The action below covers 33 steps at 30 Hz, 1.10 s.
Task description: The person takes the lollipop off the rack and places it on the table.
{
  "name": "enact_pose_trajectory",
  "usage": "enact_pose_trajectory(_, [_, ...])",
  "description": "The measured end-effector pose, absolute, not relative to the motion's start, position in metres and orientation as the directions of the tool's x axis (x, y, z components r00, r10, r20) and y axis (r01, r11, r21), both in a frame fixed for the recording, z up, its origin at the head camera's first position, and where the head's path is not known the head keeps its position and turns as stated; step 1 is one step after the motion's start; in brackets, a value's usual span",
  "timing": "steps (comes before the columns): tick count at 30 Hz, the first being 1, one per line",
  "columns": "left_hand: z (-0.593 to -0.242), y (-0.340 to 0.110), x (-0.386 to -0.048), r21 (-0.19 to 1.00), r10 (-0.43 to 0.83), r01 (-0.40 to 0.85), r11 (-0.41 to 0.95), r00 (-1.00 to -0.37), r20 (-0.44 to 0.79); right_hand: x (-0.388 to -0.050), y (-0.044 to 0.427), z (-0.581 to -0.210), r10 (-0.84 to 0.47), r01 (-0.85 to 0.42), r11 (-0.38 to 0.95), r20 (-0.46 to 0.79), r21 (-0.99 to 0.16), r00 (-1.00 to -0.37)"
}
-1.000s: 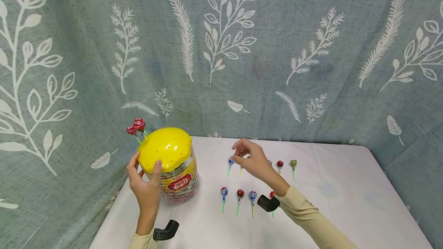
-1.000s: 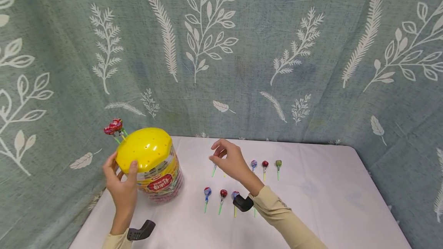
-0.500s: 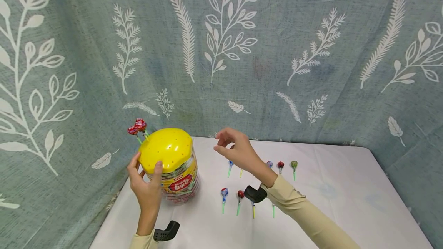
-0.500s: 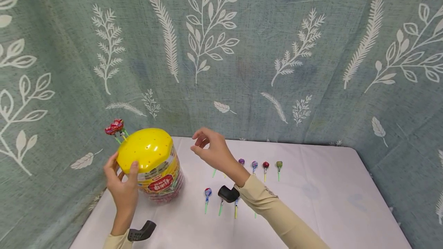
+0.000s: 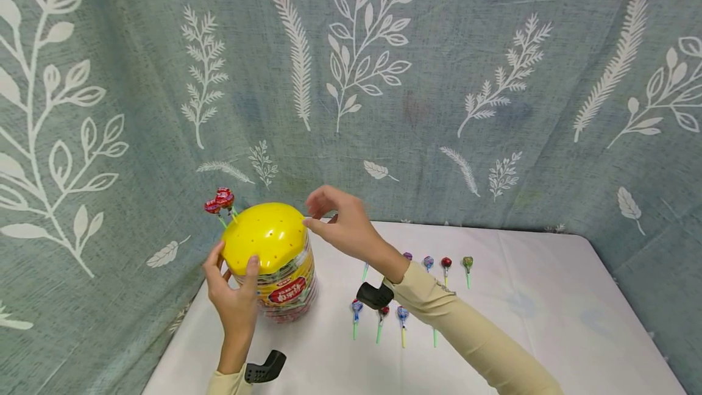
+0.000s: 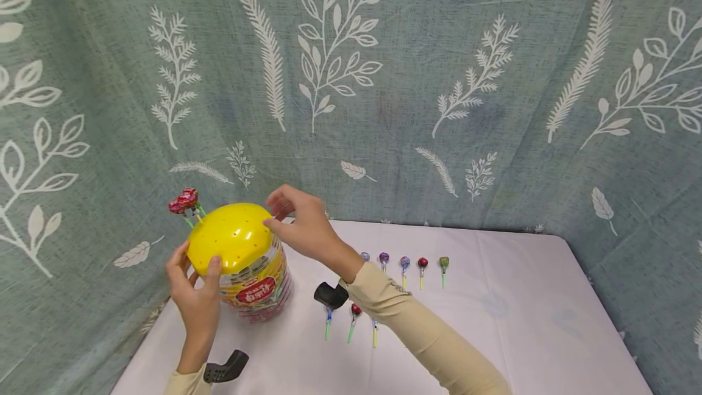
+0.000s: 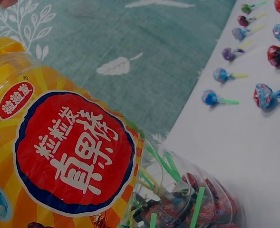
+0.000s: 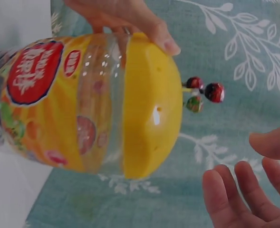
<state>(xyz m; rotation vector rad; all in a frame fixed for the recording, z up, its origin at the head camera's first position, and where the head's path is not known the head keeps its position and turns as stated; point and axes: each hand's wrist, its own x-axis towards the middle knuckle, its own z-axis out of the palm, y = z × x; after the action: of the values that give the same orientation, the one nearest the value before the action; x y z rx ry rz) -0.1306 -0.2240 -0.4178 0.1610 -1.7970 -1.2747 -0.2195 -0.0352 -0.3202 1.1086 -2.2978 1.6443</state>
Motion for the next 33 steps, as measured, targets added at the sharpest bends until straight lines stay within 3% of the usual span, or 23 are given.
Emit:
enact_pose_trajectory(14, [-0.447, -0.249, -0.144, 0.811, -0.555, 0.340, 0.477, -0.599, 0.578, -0.226, -0.105, -0.309, -0.564, -0.636, 0.096, 0.485, -0.766, -0.669])
enact_pose_trajectory(22, [-0.451, -0.250, -0.144, 0.809, -0.581, 0.340, 0.480, -0.568, 0.583, -0.225, -0.154, -0.319, -0.597, -0.656, 0.157, 0.458, -0.738, -0.659])
enact_pose_trajectory(33, [-0.451, -0.245, -0.148, 0.808, -0.570, 0.358, 0.468, -0.577, 0.585, -0.233, -0.165, -0.325, -0.580, -0.681, 0.146, 0.496, -0.718, -0.647])
